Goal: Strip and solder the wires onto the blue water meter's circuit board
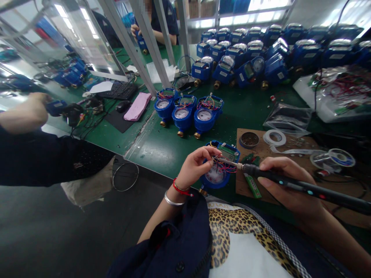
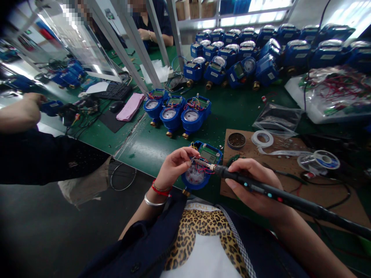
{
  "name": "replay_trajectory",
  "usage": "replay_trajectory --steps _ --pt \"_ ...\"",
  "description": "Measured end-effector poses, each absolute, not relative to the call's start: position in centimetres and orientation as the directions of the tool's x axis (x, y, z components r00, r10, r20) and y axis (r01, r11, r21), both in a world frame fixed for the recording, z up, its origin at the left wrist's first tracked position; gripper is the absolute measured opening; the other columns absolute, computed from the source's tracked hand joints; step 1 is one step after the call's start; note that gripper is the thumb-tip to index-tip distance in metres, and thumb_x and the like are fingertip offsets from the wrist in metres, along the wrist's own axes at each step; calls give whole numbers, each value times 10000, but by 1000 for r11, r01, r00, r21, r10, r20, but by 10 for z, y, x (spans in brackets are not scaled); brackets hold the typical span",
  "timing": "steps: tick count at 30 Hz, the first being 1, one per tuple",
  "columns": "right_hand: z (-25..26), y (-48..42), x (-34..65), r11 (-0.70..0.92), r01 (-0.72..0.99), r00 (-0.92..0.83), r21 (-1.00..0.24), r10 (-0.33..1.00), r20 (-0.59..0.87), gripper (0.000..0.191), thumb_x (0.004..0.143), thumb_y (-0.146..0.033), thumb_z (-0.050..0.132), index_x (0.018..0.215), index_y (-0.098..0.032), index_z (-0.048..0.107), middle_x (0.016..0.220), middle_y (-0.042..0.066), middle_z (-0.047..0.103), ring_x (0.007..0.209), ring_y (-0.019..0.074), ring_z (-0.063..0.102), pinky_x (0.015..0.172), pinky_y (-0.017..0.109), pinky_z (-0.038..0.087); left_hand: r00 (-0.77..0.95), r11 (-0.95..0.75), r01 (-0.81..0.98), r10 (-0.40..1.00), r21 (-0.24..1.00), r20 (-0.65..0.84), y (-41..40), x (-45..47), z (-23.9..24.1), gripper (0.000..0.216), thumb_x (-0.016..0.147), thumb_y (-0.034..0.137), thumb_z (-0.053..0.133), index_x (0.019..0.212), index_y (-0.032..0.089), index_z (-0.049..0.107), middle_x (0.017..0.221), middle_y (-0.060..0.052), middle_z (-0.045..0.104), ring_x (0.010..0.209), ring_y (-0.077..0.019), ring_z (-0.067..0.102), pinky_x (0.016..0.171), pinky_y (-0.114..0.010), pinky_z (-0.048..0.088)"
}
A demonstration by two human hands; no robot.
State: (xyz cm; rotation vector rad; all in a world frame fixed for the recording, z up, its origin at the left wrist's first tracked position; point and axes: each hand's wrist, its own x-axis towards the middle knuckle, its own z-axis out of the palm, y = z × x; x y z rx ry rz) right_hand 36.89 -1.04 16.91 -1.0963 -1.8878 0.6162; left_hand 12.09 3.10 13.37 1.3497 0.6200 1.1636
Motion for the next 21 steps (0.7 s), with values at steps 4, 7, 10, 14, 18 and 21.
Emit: replay_trajectory --steps 4,7,10,14,18,21 --pt "171 -10 369 501 460 -271 -733 865 421 234 800 -185 641 1007 -188 532 885 18 585 760 56 571 652 121 456 362 -165 -285 893 944 266 31 121 134 147 860 34 529 784 81 412 1102 -72 574 1122 -151 546 986 -347 433" --pt "173 -10 369 516 469 -278 -717 857 435 231 797 -184 644 1000 -183 534 876 16 586 744 50 566 642 114 450 364 -160 -285 894 945 261 31 121 134 156 873 49 525 787 83 401 1105 -70 576 1121 -151 549 979 -351 437" --pt "173 -11 369 515 447 -244 -732 857 454 220 796 -182 641 992 -177 540 884 22 581 764 51 570 655 106 459 357 -153 -275 901 949 248 30 121 135 175 884 79 539 787 83 393 1107 -71 579 1125 -153 549 978 -351 437" --pt "172 -13 371 485 397 -194 -779 874 445 226 794 -167 639 999 -173 544 912 37 571 792 57 572 657 110 470 354 -162 -257 902 953 248 31 121 136 163 864 50 542 777 79 408 1111 -78 584 1127 -154 541 990 -351 423" --pt "171 -16 374 487 392 -172 -780 872 458 231 787 -161 647 999 -167 554 929 47 572 809 64 575 664 117 473 359 -163 -282 896 946 261 31 121 134 138 849 26 539 797 83 424 1119 -85 581 1132 -162 535 1007 -371 407" --pt "170 -17 376 482 399 -158 -780 874 459 239 780 -159 651 1000 -168 555 933 53 570 825 74 576 652 122 473 362 -170 -287 892 943 271 31 121 132 142 849 46 558 798 84 432 1129 -92 579 1136 -161 532 1011 -362 402"
